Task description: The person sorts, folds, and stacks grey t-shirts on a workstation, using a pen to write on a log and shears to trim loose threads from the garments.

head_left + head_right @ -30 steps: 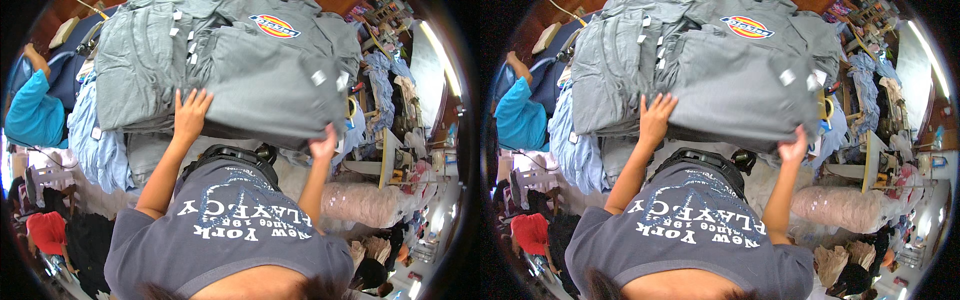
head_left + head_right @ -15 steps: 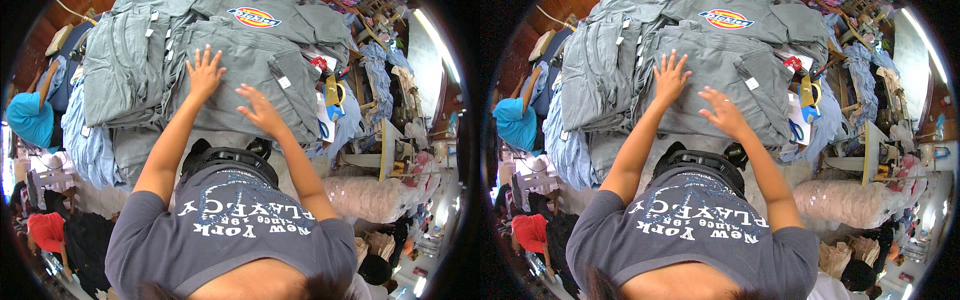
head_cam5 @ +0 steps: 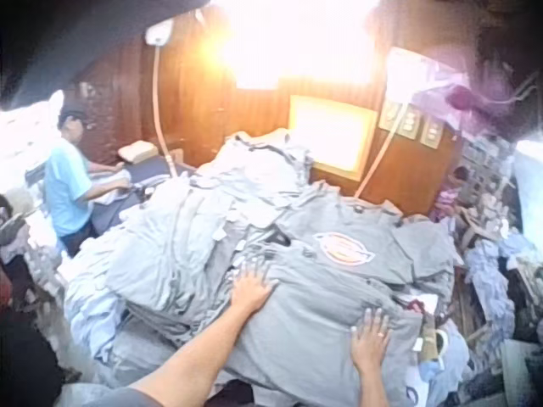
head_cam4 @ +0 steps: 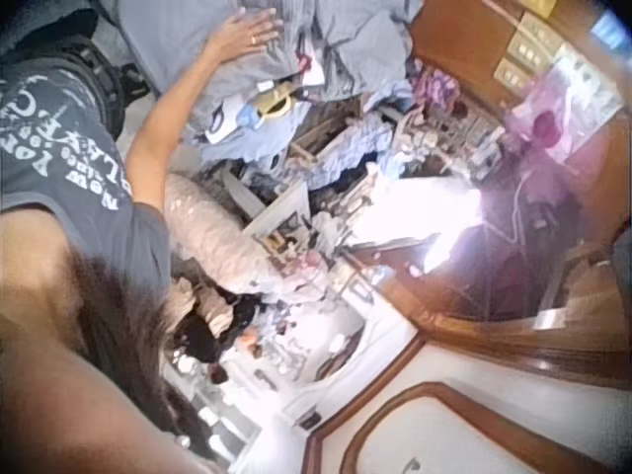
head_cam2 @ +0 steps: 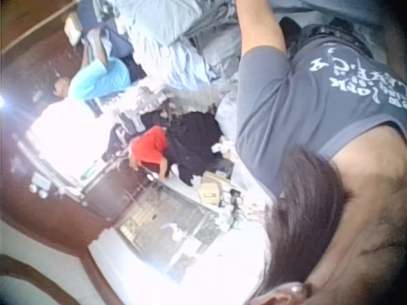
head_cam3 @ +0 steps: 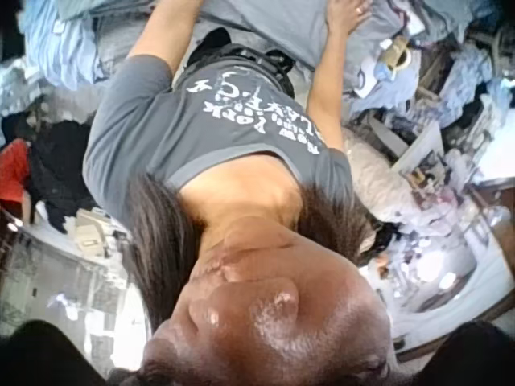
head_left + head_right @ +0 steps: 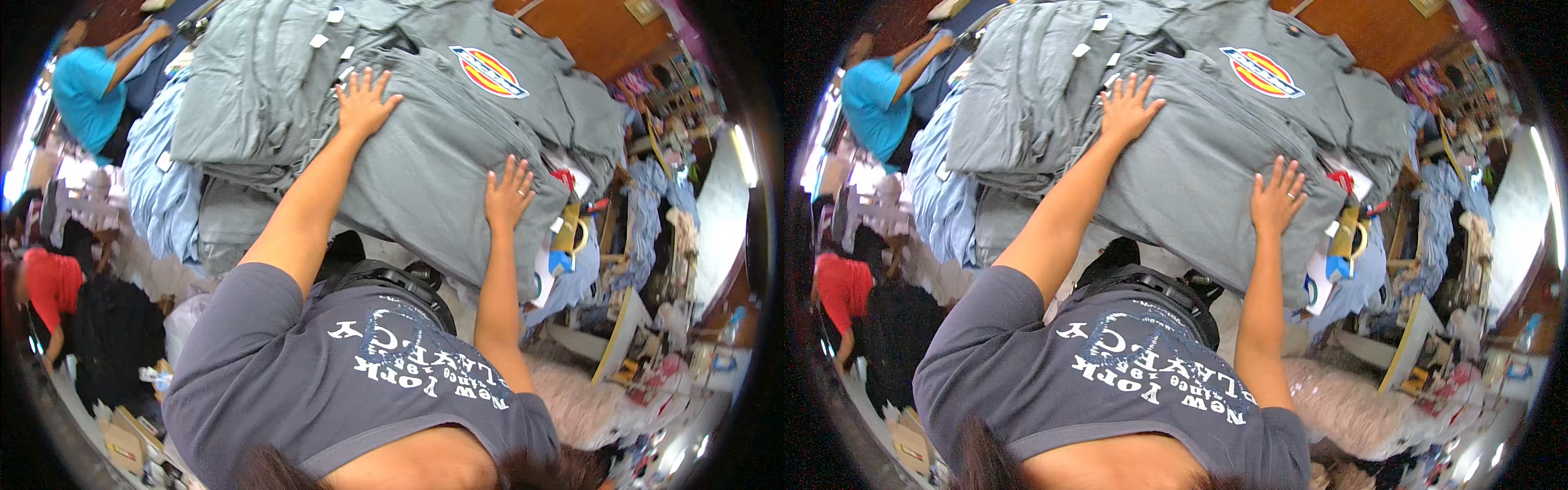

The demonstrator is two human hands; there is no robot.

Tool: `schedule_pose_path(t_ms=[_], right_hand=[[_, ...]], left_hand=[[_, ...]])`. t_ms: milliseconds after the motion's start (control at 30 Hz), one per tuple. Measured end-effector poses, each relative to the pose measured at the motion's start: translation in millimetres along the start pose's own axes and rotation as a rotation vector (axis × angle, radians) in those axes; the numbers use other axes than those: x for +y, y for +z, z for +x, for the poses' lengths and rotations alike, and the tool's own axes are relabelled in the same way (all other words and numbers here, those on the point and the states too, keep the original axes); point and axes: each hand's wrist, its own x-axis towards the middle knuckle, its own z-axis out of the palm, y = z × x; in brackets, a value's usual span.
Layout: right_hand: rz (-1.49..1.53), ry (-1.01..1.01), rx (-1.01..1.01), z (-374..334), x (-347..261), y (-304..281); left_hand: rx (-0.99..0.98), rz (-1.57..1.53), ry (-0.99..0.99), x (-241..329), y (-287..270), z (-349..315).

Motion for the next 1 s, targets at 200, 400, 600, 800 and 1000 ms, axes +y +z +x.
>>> schedule_pose_path(t_ms=[200,400,600,800,1000], right_hand=[[0.015,-0.033,-0.021,11.4,-8.4,2.5],[0.008,-0.009,-0.028,8.6,2.7,5.6],[0.024,0.043,-0.081,10.7,-7.1,-0.6],[0.7,-0.191,0.003,17.0,-41.2,-28.1],[1.553,-0.135,-0.867,-25.2,-159.2,-88.9]], left_hand=[[0.022,-0.102,0.002,-18.2,-2.5,-0.5],[0.163,-0.212,0.476,-36.2,-109.6,-67.8],[-0.059,0.084,0.322,-146.3,-179.9,-114.2],[-0.312,-0.153,0.3,-167.7,-193.9,-64.7],[-0.649,-0.319,0.164,-174.4,-250.4,-33.1]])
